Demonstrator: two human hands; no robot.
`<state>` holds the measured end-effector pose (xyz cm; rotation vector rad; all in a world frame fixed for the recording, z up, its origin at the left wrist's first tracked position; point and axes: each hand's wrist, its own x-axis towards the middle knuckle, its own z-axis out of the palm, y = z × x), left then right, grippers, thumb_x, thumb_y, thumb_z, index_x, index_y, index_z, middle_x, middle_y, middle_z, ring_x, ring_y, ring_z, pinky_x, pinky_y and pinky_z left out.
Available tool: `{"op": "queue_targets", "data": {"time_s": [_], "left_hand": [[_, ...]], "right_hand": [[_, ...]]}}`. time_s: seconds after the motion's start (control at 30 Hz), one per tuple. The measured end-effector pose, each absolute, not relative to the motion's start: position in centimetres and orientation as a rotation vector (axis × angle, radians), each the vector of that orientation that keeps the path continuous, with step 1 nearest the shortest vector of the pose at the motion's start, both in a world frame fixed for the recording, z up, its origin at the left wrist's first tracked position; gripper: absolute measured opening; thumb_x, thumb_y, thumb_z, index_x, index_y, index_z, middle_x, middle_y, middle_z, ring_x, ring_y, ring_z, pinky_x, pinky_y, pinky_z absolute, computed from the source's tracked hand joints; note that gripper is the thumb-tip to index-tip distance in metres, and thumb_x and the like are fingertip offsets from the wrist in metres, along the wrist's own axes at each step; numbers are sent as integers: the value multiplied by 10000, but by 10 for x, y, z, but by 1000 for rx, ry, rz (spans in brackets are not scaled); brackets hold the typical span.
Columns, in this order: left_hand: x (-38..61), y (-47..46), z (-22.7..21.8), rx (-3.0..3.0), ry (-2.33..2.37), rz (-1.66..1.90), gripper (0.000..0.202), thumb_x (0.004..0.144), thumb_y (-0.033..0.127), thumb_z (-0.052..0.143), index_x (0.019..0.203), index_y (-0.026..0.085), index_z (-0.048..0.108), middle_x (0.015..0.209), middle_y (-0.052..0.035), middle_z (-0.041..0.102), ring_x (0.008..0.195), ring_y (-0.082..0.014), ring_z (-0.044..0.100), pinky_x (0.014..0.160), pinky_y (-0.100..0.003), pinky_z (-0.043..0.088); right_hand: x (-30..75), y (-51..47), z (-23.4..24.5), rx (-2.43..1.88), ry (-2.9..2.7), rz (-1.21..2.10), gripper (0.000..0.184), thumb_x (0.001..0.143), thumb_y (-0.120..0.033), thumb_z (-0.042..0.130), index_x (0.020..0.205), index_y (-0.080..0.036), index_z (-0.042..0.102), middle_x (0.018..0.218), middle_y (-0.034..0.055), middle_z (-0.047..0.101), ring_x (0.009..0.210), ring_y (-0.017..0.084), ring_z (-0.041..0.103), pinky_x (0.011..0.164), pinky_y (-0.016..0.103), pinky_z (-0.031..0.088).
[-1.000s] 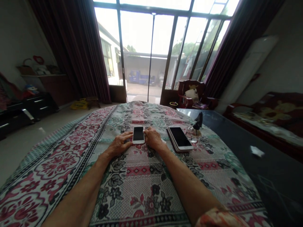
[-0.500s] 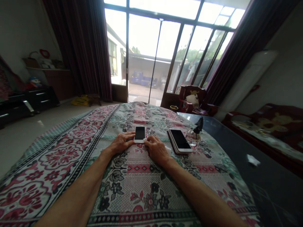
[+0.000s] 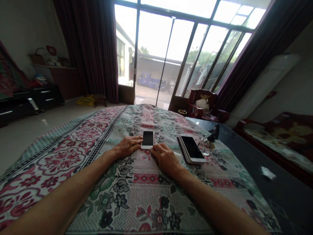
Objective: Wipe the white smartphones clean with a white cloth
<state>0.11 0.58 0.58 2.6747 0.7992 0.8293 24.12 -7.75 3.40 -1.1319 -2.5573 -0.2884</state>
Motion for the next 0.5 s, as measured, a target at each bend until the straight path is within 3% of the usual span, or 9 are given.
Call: {"op": "queue_targets", "data": {"time_s": [0.17, 0.5], "left_hand": [[1, 9, 2, 2664, 802, 854, 299, 957, 247, 440, 1154, 222, 664, 1356, -54, 574, 1252, -186, 525, 1054, -351, 423], [0, 8, 3, 2676, 787, 866, 305, 939, 179, 442, 1152, 214, 657, 1337, -64, 589, 1232, -188, 542, 1031, -363, 451]], "right_hand": [[229, -71, 36, -1064, -2596, -317, 261, 992, -228, 401, 1031, -194, 657, 989, 65, 627, 932, 188, 518, 860, 332, 453], [207, -64, 40, -1027, -2664, -287, 198, 911, -149, 490, 917, -195, 682, 961, 68, 621, 907, 189, 503, 822, 337, 453]]}}
